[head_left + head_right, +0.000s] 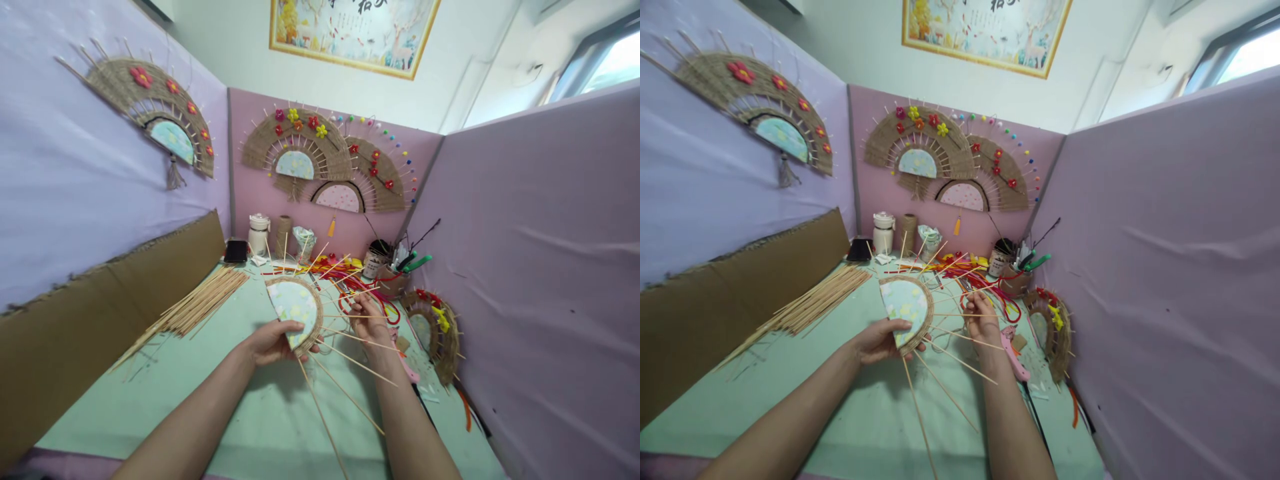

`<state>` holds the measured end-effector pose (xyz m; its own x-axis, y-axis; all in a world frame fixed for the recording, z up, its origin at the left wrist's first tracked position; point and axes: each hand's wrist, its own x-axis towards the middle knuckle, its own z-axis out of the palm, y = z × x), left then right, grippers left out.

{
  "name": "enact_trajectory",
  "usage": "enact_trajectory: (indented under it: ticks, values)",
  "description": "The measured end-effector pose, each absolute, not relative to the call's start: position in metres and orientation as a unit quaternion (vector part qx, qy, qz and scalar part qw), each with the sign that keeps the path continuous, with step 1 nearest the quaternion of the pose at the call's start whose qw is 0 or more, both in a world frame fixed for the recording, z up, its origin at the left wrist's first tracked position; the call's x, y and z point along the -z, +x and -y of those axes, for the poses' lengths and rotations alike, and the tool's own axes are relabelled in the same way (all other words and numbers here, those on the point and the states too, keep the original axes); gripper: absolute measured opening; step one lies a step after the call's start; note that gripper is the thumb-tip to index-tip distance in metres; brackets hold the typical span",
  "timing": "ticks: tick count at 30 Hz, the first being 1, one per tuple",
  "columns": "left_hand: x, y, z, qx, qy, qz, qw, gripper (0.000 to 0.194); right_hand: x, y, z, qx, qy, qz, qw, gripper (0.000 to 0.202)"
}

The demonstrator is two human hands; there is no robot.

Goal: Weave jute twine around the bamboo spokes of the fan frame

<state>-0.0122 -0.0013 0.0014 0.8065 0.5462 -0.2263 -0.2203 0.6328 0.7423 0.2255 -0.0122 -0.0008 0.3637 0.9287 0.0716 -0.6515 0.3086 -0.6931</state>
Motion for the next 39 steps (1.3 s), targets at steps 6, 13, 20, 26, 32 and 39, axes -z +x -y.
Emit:
enact_trajectory:
  ticks: [6, 13, 20, 26, 32, 39]
  values:
    - [-0.003, -0.014, -0.001, -0.238, 0.372, -0.229, 0.868, 0.045, -0.002, 0.227, 0.014, -0.553, -0.28, 0.186, 0.762, 0.034]
    - [-0.011, -0.019, -0.007, -0.323, 0.349, -0.27, 0.837, 0.04, -0.005, 0.234, 0.016, -0.548, -0.312, 0.21, 0.747, 0.033]
    - [-0.015, -0.021, -0.013, -0.407, 0.309, -0.295, 0.807, 0.036, -0.009, 0.241, 0.021, -0.479, -0.392, 0.288, 0.73, 0.03]
    - [-0.013, -0.018, -0.016, -0.429, 0.298, -0.305, 0.797, 0.031, -0.018, 0.235, 0.027, -0.411, -0.375, 0.318, 0.768, 0.028]
    - [-0.012, -0.018, -0.014, -0.388, 0.307, -0.321, 0.808, 0.035, -0.019, 0.239, 0.025, -0.393, -0.35, 0.325, 0.786, 0.03]
    - [-0.007, -0.023, -0.006, -0.285, 0.351, -0.25, 0.856, 0.04, -0.006, 0.235, 0.016, -0.458, -0.358, 0.305, 0.754, 0.031]
